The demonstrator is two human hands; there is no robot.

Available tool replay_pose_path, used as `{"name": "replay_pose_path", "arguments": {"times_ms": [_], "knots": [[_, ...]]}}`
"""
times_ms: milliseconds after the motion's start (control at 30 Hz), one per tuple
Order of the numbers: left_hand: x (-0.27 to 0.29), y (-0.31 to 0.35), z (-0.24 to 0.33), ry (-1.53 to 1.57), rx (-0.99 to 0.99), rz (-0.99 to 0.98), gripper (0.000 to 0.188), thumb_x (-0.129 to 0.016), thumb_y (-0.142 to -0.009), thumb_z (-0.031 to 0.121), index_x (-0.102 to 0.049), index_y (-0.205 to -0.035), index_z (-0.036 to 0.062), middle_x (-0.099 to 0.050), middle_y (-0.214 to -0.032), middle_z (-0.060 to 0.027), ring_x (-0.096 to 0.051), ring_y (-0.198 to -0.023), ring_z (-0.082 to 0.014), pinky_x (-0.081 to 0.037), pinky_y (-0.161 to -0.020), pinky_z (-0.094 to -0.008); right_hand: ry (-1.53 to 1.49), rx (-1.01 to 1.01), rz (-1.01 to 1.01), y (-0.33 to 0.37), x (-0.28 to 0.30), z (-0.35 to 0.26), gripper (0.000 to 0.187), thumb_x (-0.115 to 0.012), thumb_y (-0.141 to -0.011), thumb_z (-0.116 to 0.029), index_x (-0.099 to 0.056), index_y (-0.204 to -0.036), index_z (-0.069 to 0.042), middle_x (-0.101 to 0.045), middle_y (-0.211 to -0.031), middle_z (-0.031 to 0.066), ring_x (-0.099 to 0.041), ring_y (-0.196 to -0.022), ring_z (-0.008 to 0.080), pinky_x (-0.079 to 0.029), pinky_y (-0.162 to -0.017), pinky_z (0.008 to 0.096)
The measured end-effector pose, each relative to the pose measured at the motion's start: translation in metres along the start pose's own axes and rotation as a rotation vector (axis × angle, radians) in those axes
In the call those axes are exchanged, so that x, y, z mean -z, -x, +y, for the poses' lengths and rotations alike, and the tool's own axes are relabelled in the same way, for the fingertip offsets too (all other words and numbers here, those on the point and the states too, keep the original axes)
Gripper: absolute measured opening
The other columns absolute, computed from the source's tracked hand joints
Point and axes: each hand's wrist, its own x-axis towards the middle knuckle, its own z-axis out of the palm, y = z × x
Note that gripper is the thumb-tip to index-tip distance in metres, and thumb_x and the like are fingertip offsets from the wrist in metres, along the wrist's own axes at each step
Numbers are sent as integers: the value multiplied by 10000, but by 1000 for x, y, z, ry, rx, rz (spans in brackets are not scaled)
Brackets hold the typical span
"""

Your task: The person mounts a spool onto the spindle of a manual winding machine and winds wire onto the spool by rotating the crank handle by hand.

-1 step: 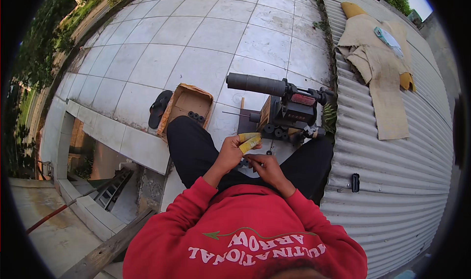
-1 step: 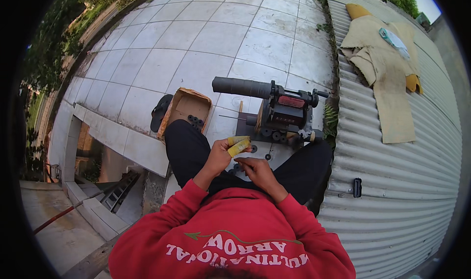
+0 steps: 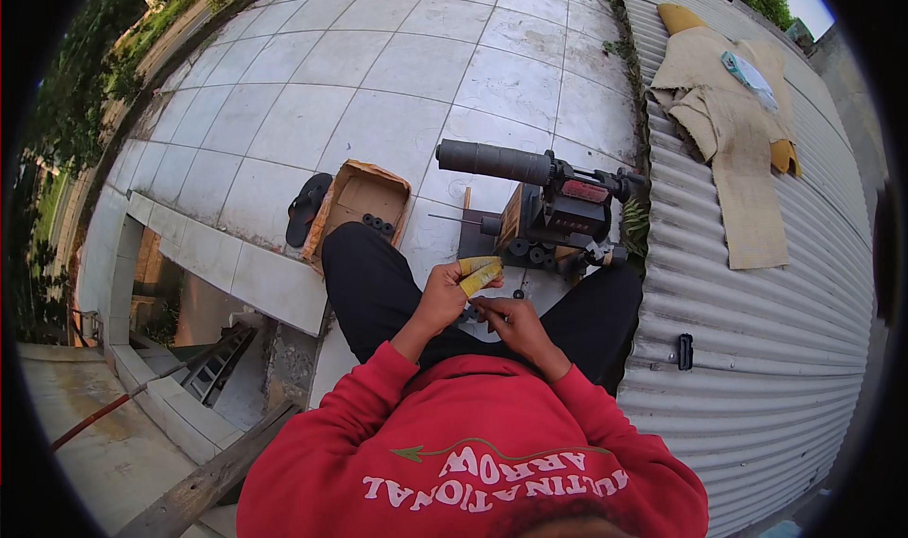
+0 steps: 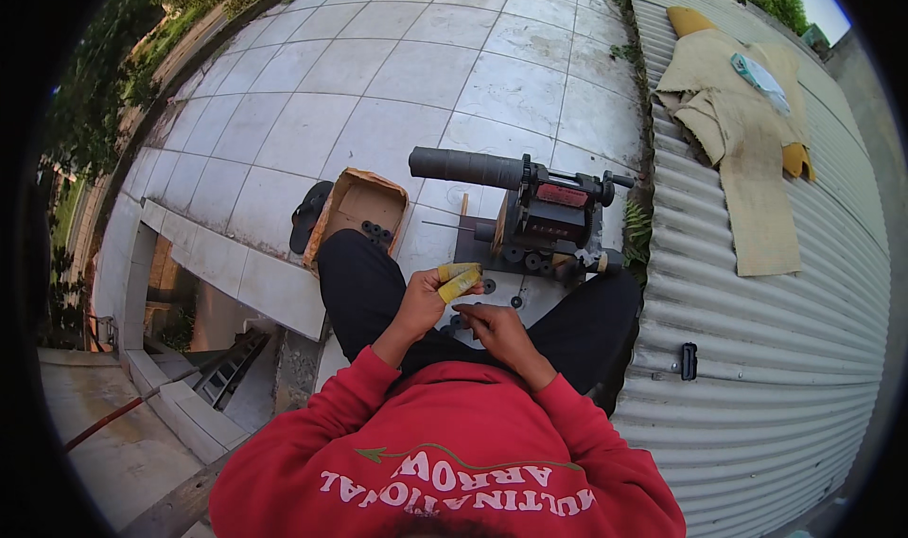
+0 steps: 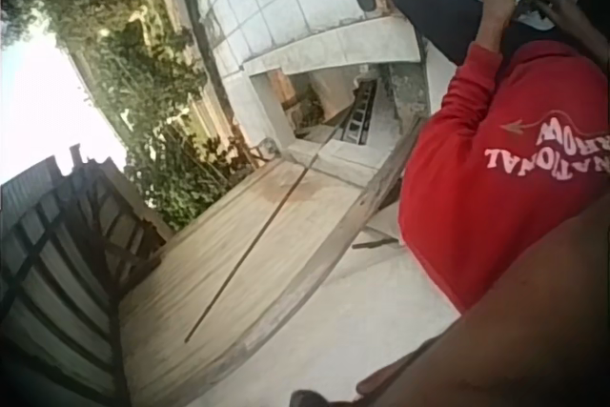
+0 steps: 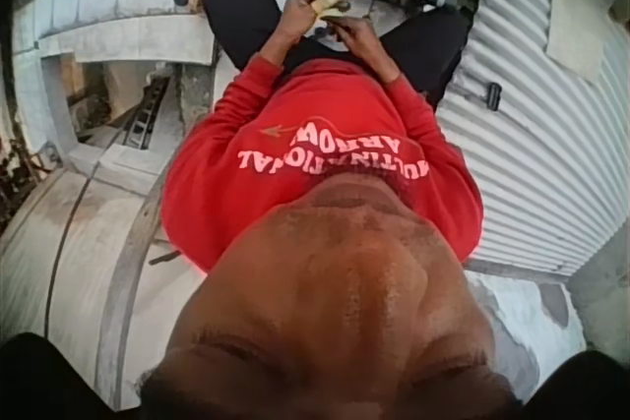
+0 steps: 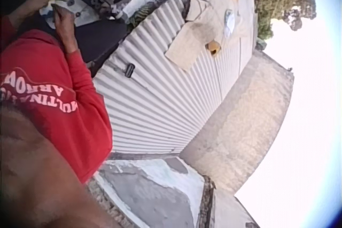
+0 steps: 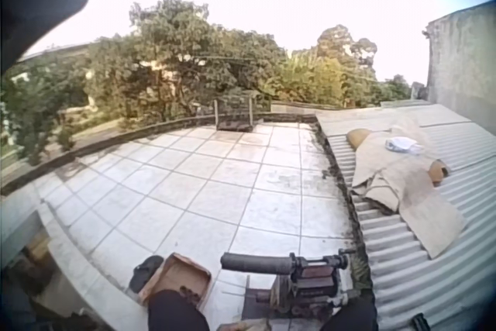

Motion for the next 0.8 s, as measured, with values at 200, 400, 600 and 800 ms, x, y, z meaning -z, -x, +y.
{"name": "replay_pose_path", "arguments": {"times_ms": [200, 400, 600, 800], "knots": [[7, 11, -9, 32, -62, 28, 249, -655, -1054, -2, -738, -1283, -56, -805, -1121, -136, -780, -1049, -208, -614, -1004, -355, 305, 407, 344, 17, 59, -53, 188, -706, -995, -34, -766, -1166, 14, -792, -981, 150, -782, -826, 256, -603, -707, 364], [10, 15, -20, -4, -56, 23, 248, -663, -1060, 18, -741, -1282, -60, -800, -1123, -132, -774, -1028, -192, -609, -986, -341, 621, 375, 1069, -25, 173, -67, 313, -609, -1020, 19, -730, -1308, 9, -746, -1281, 203, -739, -1150, 340, -578, -964, 382], [10, 17, -30, -23, -79, 2, 244, -651, -1059, 12, -744, -1268, -74, -802, -1117, -124, -767, -1025, -173, -595, -973, -316, 918, 290, 855, -67, 233, -8, 387, -691, -975, -28, -743, -1354, -91, -756, -1308, 130, -701, -1222, 332, -509, -1067, 445], [10, 13, -32, -53, -125, -4, 258, -635, -1064, 9, -728, -1287, -82, -797, -1127, -121, -763, -1042, -173, -589, -981, -311, 932, 264, 848, -77, 239, 2, 376, -717, -964, -65, -758, -1330, -142, -787, -1244, 87, -706, -1228, 283, -511, -1033, 420]]}}
